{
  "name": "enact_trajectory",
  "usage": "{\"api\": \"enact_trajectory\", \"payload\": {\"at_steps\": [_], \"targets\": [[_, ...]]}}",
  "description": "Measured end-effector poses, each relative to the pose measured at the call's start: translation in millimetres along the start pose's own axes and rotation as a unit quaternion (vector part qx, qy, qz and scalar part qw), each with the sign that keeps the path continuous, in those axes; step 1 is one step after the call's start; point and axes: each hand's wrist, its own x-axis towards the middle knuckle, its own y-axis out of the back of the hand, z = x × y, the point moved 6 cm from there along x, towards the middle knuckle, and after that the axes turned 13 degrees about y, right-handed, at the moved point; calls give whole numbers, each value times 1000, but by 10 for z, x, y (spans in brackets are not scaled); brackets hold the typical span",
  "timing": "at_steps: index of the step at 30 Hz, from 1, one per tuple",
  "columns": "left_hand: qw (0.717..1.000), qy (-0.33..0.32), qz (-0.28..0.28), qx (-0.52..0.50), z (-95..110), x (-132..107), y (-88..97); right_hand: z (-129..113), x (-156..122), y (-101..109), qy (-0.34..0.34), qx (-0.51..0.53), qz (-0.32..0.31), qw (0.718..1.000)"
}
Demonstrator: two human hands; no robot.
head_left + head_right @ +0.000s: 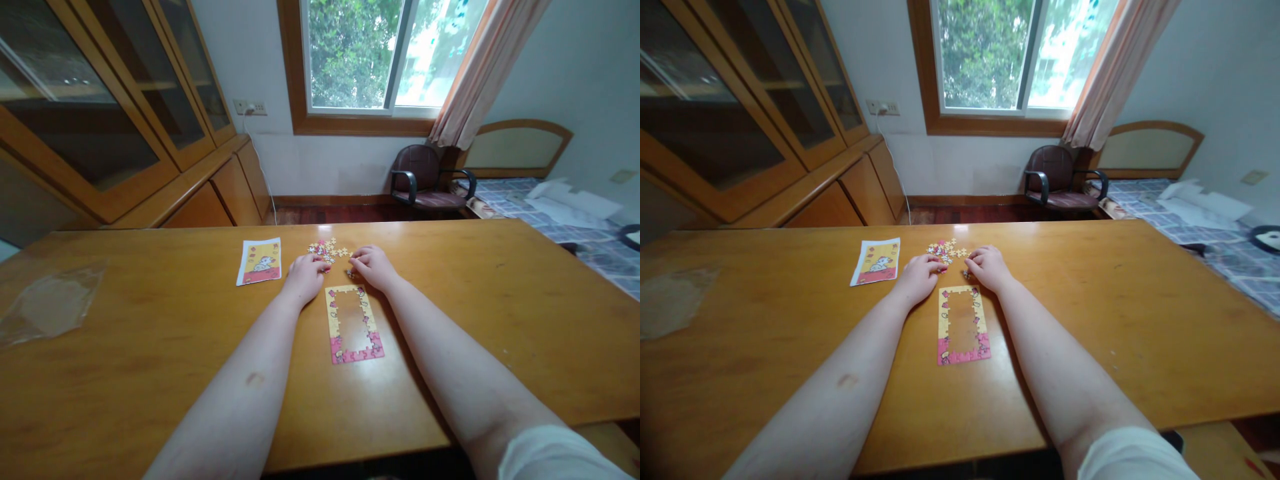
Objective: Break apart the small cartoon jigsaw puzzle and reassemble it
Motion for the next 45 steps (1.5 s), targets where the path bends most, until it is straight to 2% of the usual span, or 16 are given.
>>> {"api": "enact_trajectory", "payload": {"at_steps": [5, 12, 16, 22, 27, 31, 35, 41, 45], "targets": [[1000, 2, 7, 0, -20, 6, -7, -1, -1, -17, -3, -11, -9, 1000], [999, -42, -21, 12, 7, -11, -77, -18, -1, -15, -4, -14, -10, 1000], [999, -46, 0, -8, 18, -13, -33, -24, 4, -7, 0, -11, -1, 1000], [998, -64, -6, -25, 41, -23, -40, -166, 28, -99, 69, 44, -86, 993], [997, -70, -8, -28, 49, -26, -50, -145, -2, -95, -29, -46, -110, 992], [998, -67, -7, -20, 49, -22, -48, -146, -32, -150, -54, -54, -155, 985], [999, -45, 12, -24, 20, -12, -25, -125, -22, -127, -46, -57, -132, 989], [998, -53, 0, -27, 33, -31, -24, -74, -3, -59, -56, -52, -70, 995], [993, -110, -34, -31, 124, -96, -52, -43, -3, -35, -66, -48, -45, 996]]}}
